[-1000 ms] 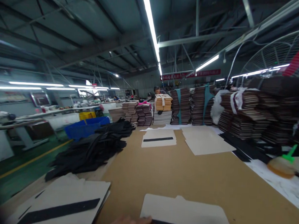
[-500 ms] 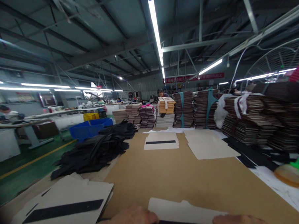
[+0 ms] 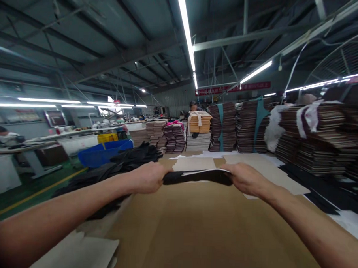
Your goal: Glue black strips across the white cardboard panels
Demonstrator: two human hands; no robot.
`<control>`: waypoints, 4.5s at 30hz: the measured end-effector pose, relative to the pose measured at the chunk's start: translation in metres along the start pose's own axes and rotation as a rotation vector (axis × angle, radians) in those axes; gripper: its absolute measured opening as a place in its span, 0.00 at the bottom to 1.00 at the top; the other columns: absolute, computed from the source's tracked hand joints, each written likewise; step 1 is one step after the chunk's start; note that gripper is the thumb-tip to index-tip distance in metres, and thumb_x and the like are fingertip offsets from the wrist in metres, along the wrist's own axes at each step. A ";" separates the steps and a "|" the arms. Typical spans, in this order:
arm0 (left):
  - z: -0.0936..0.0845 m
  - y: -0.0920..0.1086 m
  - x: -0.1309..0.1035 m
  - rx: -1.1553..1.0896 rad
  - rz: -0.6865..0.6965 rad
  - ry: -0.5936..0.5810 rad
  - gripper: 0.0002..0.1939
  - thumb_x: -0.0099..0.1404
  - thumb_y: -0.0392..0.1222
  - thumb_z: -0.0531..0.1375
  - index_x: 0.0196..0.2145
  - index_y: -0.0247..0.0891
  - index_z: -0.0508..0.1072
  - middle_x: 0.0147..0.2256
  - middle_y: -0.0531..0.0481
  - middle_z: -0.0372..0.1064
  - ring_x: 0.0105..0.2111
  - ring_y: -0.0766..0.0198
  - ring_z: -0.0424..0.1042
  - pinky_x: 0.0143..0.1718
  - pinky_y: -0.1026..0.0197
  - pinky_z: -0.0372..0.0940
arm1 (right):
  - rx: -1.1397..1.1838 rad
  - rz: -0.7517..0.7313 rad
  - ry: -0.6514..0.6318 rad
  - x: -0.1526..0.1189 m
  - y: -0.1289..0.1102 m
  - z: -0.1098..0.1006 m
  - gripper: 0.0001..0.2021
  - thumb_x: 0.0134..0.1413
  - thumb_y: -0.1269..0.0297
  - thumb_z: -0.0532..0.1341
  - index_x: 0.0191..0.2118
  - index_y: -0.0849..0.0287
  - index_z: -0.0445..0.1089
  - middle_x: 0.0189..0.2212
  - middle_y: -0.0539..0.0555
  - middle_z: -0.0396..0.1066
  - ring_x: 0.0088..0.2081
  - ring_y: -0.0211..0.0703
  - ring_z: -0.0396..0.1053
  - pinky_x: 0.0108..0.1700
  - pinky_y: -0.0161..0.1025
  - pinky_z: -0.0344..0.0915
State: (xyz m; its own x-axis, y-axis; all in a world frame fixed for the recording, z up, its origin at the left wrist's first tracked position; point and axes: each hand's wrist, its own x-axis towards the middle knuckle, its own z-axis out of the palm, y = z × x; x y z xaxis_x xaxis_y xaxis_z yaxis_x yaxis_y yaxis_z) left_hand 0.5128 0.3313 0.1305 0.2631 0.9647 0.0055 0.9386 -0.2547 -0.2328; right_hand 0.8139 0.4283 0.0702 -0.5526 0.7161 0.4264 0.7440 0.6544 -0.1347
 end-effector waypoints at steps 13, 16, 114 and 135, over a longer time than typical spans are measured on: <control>0.172 -0.052 0.097 -0.009 -0.080 -0.021 0.15 0.65 0.32 0.50 0.46 0.39 0.71 0.47 0.41 0.72 0.43 0.53 0.75 0.44 0.54 0.68 | -0.108 -0.007 -0.164 0.075 0.032 0.198 0.24 0.55 0.77 0.49 0.56 0.62 0.69 0.57 0.63 0.67 0.57 0.48 0.66 0.58 0.44 0.60; 0.179 -0.054 0.096 -0.027 -0.065 -0.024 0.16 0.64 0.32 0.51 0.48 0.40 0.69 0.49 0.41 0.70 0.45 0.52 0.74 0.46 0.53 0.68 | -0.106 0.005 -0.168 0.071 0.034 0.206 0.24 0.58 0.75 0.47 0.57 0.64 0.68 0.59 0.65 0.65 0.58 0.51 0.65 0.59 0.45 0.59; 0.085 0.223 -0.183 -1.949 -0.239 -0.530 0.15 0.41 0.39 0.69 0.29 0.33 0.74 0.16 0.57 0.64 0.13 0.74 0.60 0.14 0.71 0.52 | 1.059 0.650 0.429 -0.276 -0.211 0.026 0.15 0.54 0.49 0.63 0.35 0.55 0.73 0.28 0.52 0.74 0.29 0.43 0.74 0.31 0.35 0.74; 0.106 0.235 -0.181 -2.122 -0.294 -0.396 0.31 0.40 0.60 0.73 0.30 0.31 0.71 0.20 0.54 0.65 0.14 0.76 0.59 0.14 0.72 0.48 | 1.128 0.684 0.429 -0.291 -0.224 0.041 0.13 0.54 0.51 0.63 0.40 0.53 0.75 0.28 0.53 0.76 0.30 0.47 0.75 0.33 0.40 0.74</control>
State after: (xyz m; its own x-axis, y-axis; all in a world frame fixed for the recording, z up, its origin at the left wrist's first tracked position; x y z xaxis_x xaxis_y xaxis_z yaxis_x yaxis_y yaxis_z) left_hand 0.6615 0.1036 -0.0283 0.3199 0.8681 -0.3797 -0.2146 0.4567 0.8633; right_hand 0.7927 0.0835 -0.0607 0.1054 0.9753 0.1940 0.0007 0.1951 -0.9808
